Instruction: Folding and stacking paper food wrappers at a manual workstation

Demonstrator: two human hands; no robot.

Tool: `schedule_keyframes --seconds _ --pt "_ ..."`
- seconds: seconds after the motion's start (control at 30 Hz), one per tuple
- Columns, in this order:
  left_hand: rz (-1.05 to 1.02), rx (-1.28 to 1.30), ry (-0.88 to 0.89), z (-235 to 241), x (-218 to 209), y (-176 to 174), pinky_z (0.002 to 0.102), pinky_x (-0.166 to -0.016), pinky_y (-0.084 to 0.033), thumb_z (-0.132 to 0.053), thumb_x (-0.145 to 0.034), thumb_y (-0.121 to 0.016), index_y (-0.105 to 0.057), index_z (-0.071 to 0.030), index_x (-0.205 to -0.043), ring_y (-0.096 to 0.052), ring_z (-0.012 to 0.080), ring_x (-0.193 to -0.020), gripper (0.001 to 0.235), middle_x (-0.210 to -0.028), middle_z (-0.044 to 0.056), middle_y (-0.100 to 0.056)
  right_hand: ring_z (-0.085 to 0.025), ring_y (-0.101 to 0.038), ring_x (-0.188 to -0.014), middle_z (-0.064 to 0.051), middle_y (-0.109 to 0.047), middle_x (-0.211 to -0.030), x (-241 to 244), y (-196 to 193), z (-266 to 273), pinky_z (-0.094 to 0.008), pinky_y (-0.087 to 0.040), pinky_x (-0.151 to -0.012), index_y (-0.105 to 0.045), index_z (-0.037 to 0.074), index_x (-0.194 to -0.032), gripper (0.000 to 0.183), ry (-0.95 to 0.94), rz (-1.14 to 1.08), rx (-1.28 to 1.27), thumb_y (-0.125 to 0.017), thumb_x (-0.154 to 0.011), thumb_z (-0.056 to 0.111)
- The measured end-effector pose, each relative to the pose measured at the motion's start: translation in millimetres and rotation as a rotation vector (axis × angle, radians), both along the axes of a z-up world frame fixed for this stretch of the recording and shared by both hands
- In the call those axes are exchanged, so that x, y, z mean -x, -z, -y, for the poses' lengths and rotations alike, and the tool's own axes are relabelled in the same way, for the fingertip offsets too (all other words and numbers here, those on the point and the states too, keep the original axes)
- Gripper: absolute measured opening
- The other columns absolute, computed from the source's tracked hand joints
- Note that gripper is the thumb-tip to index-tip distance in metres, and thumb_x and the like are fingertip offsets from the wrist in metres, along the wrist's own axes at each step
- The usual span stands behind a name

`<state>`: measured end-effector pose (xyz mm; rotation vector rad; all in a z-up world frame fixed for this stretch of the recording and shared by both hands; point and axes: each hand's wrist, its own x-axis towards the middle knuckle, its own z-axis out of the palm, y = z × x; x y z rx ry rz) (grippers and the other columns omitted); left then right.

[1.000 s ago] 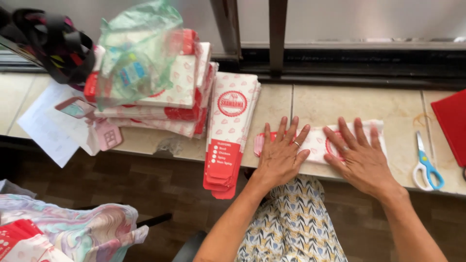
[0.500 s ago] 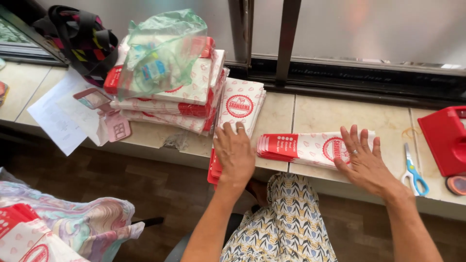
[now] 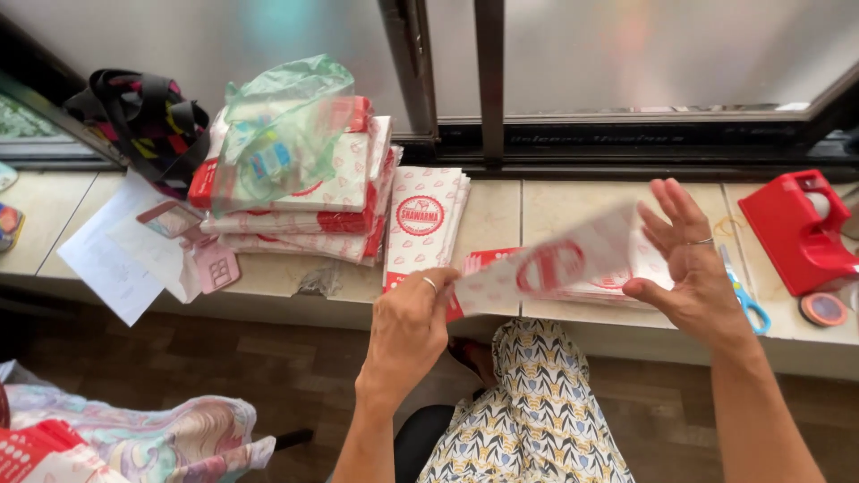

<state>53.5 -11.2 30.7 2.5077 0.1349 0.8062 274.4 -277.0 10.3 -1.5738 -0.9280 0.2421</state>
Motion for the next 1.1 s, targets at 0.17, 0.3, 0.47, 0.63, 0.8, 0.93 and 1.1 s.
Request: schedule_keyframes --seconds 0.17,0.3,0.47,0.63,0.8,0.93,1.1 --pt "-0.103 -0.066 0.088 25 -3 12 0.042 -0.068 -0.055 -0.046 -0.090 -0.046 -0.051 -0.007 -0.137 -0.068 0.0277 -0.084 0.061 -0.111 0.017 -0.068 -0.006 -0.064 -0.075 -0.002 -0.069 -0.087 25 18 8 -0.018 -0.057 -0.065 -0.066 0.004 -0.105 0.023 0.333 -0.263 -0.055 -0.080 -0.087 0.002" --pt "-0.269 -0.147 0.143 44 -5 37 0.047 -0.081 -0.053 -0.031 -0.073 -0.088 -0.034 -0.010 -0.154 -0.061 0.0321 -0.104 0.099 -0.121 0.015 -0.059 -0.014 -0.071 -0.086 -0.011 -0.075 -0.100 41 7 3 -0.024 -0.060 -0.071 -0.067 0.001 -0.107 0.024 0.332 -0.434 -0.048 -0.078 -0.086 0.000" --pt "-0.184 0.043 0.224 39 2 23 0.042 -0.074 -0.055 -0.030 -0.076 -0.078 -0.047 -0.004 -0.145 -0.067 0.0294 -0.097 0.080 -0.116 0.014 -0.065 -0.021 -0.065 -0.091 -0.014 -0.070 -0.106 31 23 32 -0.032 -0.056 -0.077 -0.067 -0.007 -0.120 0.027 0.309 -0.567 0.043 -0.060 -0.099 0.009" --pt "-0.242 0.281 0.327 32 7 19 0.036 -0.065 -0.052 -0.028 -0.077 -0.066 -0.053 -0.010 -0.144 -0.067 0.0255 -0.094 0.070 -0.122 0.010 -0.065 -0.014 -0.062 -0.093 -0.007 -0.072 -0.102 35 32 49 -0.026 -0.047 -0.076 -0.075 -0.001 -0.117 0.027 0.353 -0.450 0.175 -0.058 -0.106 0.017" --pt "-0.431 0.485 0.339 30 9 18 0.034 -0.071 -0.049 -0.032 -0.084 -0.065 -0.053 -0.016 -0.148 -0.064 0.0219 -0.102 0.067 -0.127 0.005 -0.063 -0.008 -0.058 -0.078 -0.007 -0.070 -0.084 39 43 46 -0.019 -0.057 -0.076 -0.076 -0.004 -0.102 0.031 0.413 -0.344 0.030 -0.085 -0.073 -0.008" --pt "-0.320 0.327 0.330 25 13 22 0.032 -0.062 -0.049 -0.038 -0.080 -0.078 -0.052 -0.015 -0.148 -0.065 0.0211 -0.091 0.077 -0.119 0.007 -0.063 -0.013 -0.065 -0.089 -0.012 -0.076 -0.097 40 30 46 -0.023 -0.055 -0.081 -0.076 -0.006 -0.111 0.024 0.434 -0.365 0.133 -0.075 -0.088 -0.004" --pt "-0.248 0.311 0.320 12 25 19 0.029 -0.067 -0.050 -0.038 -0.072 -0.089 -0.057 -0.012 -0.143 -0.067 0.0195 -0.091 0.083 -0.116 0.009 -0.068 -0.018 -0.068 -0.075 -0.017 -0.074 -0.082 34 31 42 -0.028 -0.054 -0.064 -0.070 -0.007 -0.119 0.031 0.409 -0.519 0.171 -0.074 -0.088 -0.003"
